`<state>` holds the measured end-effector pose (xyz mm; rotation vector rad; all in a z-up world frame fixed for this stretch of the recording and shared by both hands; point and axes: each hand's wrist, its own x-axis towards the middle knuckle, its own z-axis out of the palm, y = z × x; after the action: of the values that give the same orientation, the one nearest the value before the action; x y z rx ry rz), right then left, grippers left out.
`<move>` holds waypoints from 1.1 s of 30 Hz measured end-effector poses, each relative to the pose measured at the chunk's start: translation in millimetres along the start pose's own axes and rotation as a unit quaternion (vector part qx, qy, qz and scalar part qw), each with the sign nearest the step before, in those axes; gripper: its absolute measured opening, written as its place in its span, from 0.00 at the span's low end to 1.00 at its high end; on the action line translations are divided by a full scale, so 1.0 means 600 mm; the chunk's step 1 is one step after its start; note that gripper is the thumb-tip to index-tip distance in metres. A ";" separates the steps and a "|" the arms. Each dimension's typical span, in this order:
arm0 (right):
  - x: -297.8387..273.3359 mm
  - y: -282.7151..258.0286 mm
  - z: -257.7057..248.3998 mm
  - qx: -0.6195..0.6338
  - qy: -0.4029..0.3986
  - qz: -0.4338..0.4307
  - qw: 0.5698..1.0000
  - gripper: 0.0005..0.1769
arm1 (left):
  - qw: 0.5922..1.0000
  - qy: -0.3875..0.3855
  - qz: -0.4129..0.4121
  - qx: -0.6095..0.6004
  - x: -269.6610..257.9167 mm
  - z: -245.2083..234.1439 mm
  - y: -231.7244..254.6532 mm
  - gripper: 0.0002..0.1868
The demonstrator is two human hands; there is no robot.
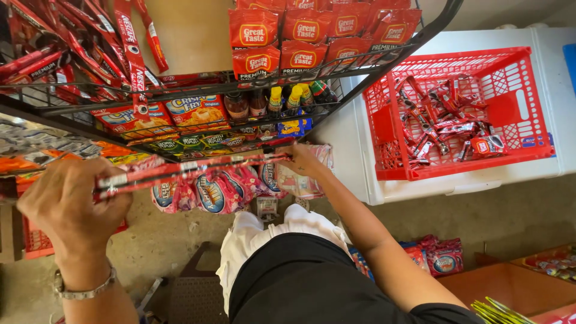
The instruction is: Stocking and organizing coffee packets and snack items on store shelves.
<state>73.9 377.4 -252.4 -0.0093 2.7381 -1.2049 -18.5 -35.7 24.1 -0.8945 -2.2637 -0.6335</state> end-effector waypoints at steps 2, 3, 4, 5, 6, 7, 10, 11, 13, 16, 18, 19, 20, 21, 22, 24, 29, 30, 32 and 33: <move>-0.002 0.017 -0.001 0.015 0.014 0.002 1.000 0.18 | 0.998 -0.054 0.025 0.028 -0.032 0.010 -0.040 0.08; -0.002 0.029 -0.004 0.031 0.023 -0.011 0.999 0.17 | 0.993 -0.097 0.013 0.063 -0.048 0.019 -0.061 0.08; -0.002 0.040 -0.008 0.046 0.031 -0.024 0.998 0.16 | 0.985 -0.139 0.000 0.098 -0.063 0.027 -0.082 0.08; 0.000 0.047 -0.010 0.047 0.032 -0.023 0.998 0.16 | 0.985 -0.139 0.002 0.097 -0.050 0.024 -0.073 0.08; 0.002 0.054 -0.013 -0.030 0.030 0.000 0.999 0.16 | 0.976 -0.173 -0.001 0.132 -0.038 0.020 -0.063 0.13; 0.002 0.060 -0.016 -0.107 0.026 0.024 0.994 0.18 | 0.964 -0.206 -0.004 0.167 -0.026 0.016 -0.053 0.19; 0.009 0.028 -0.036 -0.164 0.046 -0.006 0.985 0.21 | 0.929 -0.297 -0.052 0.213 -0.048 0.031 -0.071 0.25; 0.013 0.023 -0.039 -0.166 0.046 -0.007 0.985 0.21 | 0.930 -0.296 -0.052 0.213 -0.072 0.042 -0.091 0.25; 0.024 0.010 -0.041 -0.240 0.066 -0.023 0.968 0.21 | 0.920 -0.324 -0.059 0.212 -0.122 0.062 -0.133 0.22; 0.039 0.005 -0.037 -0.270 0.070 0.009 0.960 0.15 | 0.935 -0.316 -0.099 0.127 -0.139 0.047 -0.159 0.23; 0.044 0.011 -0.033 -0.277 0.090 -0.007 0.957 0.17 | 0.937 -0.316 -0.141 0.038 -0.149 0.040 -0.168 0.24; 0.046 0.014 -0.032 -0.285 0.110 -0.024 0.952 0.18 | 0.931 -0.312 -0.181 -0.052 -0.155 0.037 -0.173 0.25; 0.057 0.050 -0.018 -0.285 0.110 -0.024 0.952 0.18 | 0.931 -0.312 -0.181 -0.052 -0.158 0.036 -0.178 0.25; 0.067 0.086 -0.005 -0.262 0.110 -0.057 0.957 0.18 | 0.931 -0.307 -0.180 -0.083 -0.162 0.035 -0.183 0.25; 0.077 0.121 0.009 -0.238 0.109 -0.089 0.961 0.19 | 0.929 -0.303 -0.179 -0.113 -0.167 0.034 -0.189 0.25; 0.094 0.156 0.023 -0.187 -0.011 -0.028 0.982 0.19 | 0.932 -0.294 -0.174 -0.118 -0.155 0.019 -0.188 0.22; 0.081 0.036 -0.027 0.142 -0.250 0.122 0.950 0.30 | 0.901 -0.245 -0.311 -0.175 -0.209 0.003 -0.278 0.16; 0.078 0.030 -0.031 0.154 -0.293 0.154 0.931 0.28 | 0.876 -0.212 -0.383 -0.204 -0.239 0.005 -0.316 0.16; 0.072 0.021 -0.032 0.167 -0.335 0.185 0.909 0.26 | 0.843 -0.178 -0.451 -0.232 -0.292 0.004 -0.373 0.16; 0.069 0.019 -0.029 0.242 -0.349 0.188 0.885 0.24 | 0.842 -0.153 -0.453 -0.250 -0.315 0.001 -0.393 0.16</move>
<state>31.5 395.2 -255.0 0.1142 1.6856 -1.3810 -80.2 -271.5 -154.3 -0.0331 -2.8234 -1.6502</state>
